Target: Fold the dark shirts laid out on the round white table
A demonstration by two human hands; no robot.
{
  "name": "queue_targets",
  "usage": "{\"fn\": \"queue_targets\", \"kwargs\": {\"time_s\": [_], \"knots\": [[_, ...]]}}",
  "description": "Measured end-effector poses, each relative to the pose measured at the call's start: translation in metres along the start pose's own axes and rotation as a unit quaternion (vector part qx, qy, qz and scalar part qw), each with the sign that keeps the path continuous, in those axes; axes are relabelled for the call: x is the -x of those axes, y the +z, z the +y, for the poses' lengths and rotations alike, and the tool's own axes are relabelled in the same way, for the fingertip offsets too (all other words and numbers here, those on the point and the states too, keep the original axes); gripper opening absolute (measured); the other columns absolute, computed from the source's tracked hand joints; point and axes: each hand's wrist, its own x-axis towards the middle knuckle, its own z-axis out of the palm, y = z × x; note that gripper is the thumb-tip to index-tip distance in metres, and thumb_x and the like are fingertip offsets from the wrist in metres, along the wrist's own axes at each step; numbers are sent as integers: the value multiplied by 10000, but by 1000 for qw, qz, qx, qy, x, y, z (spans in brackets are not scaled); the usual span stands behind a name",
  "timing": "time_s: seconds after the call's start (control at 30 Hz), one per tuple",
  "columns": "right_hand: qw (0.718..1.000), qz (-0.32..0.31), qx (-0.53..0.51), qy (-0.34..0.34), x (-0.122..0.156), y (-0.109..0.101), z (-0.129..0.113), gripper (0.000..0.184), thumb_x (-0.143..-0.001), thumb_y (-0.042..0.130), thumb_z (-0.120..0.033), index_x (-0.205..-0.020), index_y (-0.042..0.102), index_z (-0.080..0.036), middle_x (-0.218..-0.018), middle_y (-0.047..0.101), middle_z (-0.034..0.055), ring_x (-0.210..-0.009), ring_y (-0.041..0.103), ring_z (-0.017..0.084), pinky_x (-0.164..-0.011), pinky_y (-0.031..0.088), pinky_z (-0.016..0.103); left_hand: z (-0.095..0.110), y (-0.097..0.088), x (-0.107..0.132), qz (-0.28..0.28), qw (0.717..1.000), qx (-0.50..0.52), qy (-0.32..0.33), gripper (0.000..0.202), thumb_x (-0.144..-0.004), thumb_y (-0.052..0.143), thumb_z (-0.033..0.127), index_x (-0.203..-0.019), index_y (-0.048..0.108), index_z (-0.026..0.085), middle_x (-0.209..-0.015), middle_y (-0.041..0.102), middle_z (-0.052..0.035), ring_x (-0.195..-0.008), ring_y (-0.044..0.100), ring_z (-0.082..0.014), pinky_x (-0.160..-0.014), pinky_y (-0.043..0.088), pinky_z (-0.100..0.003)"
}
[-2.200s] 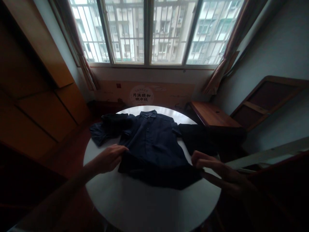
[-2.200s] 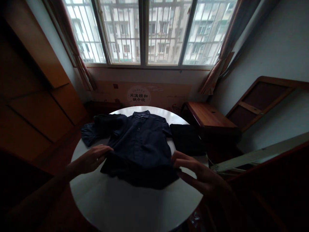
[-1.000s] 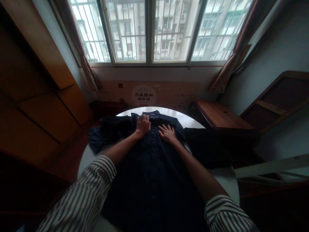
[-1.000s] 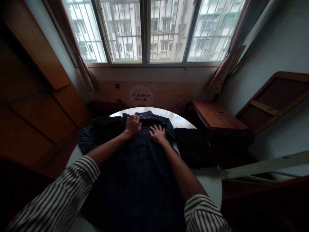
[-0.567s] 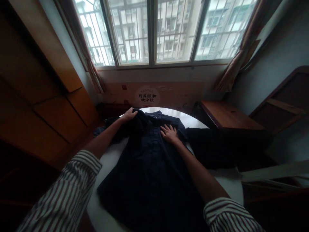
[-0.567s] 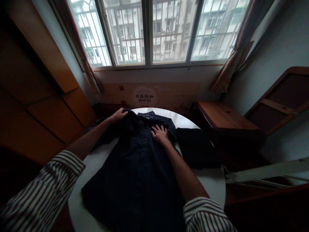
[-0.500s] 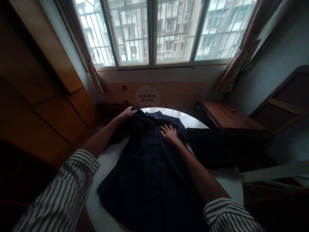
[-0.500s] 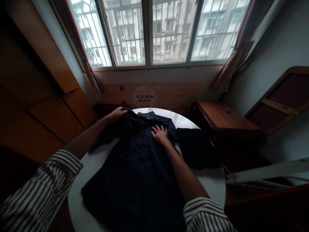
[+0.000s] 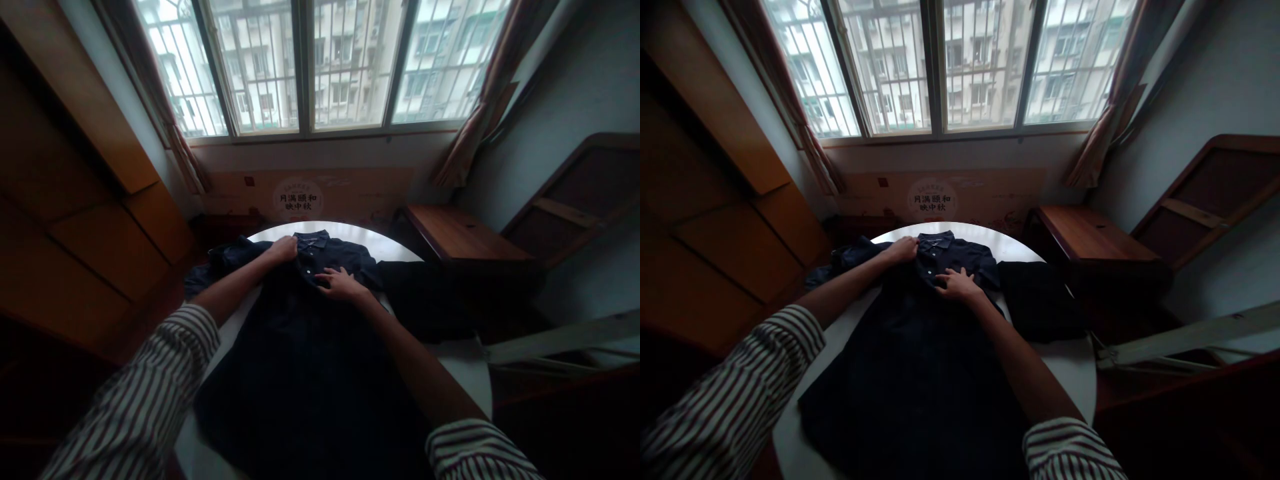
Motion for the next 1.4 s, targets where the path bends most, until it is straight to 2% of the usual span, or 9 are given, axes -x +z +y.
{"fn": "queue_targets", "kwargs": {"time_s": [0.13, 0.27, 0.4, 0.6, 0.77, 0.93, 1.03, 1.17, 1.4], "knots": [[1000, 5, 0, 9, -1, -28, 7, 319, -907, 569, -413, -1159, 726, -294, -1206, 702, 37, -1132, 622, 247, -1010, 439, 323, 22, 61, 3, -64, 997, -29, -40, 492, -997, 432, 371, -1278, 581, -4, -1374, 528, -296, -1325, 467, -373, -1080, 359, -466], [987, 89, 21, 132, -19, -58, 43, 379, -977, 455, -359, -1254, 641, -181, -1312, 620, 152, -1225, 548, 297, -1009, 433, 396, 19, 86, -2, -84, 992, -53, -73, 642, -1015, 291, 470, -1516, 324, 69, -1591, 215, -261, -1483, 173, -390, -1161, 167, -586], [964, 104, 24, 242, -38, -70, 83, 541, -852, 677, -363, -1292, 580, -65, -1298, 580, 271, -1220, 530, 388, -942, 468, 487, 11, 91, -11, -114, 988, -81, -64, 832, -943, 249, 669, -1574, 196, 131, -1629, 129, -207, -1505, 98, -361, -1187, 113, -567], [970, 136, -1, 204, -54, -75, 110, 307, -871, 618, -175, -1172, 667, -139, -1121, 687, 135, -1012, 659, 255, -846, 503, 294, 5, 93, -30, -154, 983, -88, -45, 900, -903, 186, 742, -1589, 135, 162, -1643, 70, -174, -1509, 74, -357, -1179, 123, -591], [950, 251, 26, 183, -60, -89, 108, 428, -988, 423, -205, -1411, 475, -161, -1374, 520, 175, -1186, 566, 307, -942, 475, 373, 12, 92, -58, -126, 987, -92, -32, 766, -959, 197, 650, -1574, 221, 195, -1635, 171, -147, -1505, 104, -354, -1147, 55, -678], [959, 272, 47, 66, -16, -80, 77, 337, -965, 519, -252, -1262, 588, -107, -1243, 582, 181, -1141, 574, 300, -950, 488, 377, 36, 68, -54, -36, 994, -105, 9, 646, -979, 397, 481, -1507, 368, 111, -1549, 358, -206, -1447, 243, -413, -1127, 137, -702], [975, 200, 45, -81, 55, -56, 46, 240, -964, 533, -257, -1154, 644, -162, -1161, 626, 126, -1062, 616, 249, -913, 516, 348, 39, 38, -1, -5, 985, -70, 159, 454, -962, 496, 365, -1356, 545, 145, -1426, 518, -163, -1329, 446, -338, -1136, 250, -618], [981, 114, 23, -157, 172, -14, 14, 237, -946, 564, -254, -1152, 665, -195, -1122, 668, 106, -1004, 650, 236, -883, 553, 375, 21, -3, 130, -58, 947, 4, 317, 264, -970, 513, 298, -1161, 638, 166, -1161, 651, -105, -1057, 616, -221, -989, 467, -397], [970, 131, 23, -203, 307, 44, 7, 701, -796, 754, -448, -1430, 516, -265, -1405, 575, 119, -1292, 527, 349, -966, 555, 491, -52, -35, 330, -100, 956, 90, 261, 469, -858, 688, 404, -1288, 575, 255, -1211, 623, -105, -1106, 590, -250, -939, 527, -389]]}}
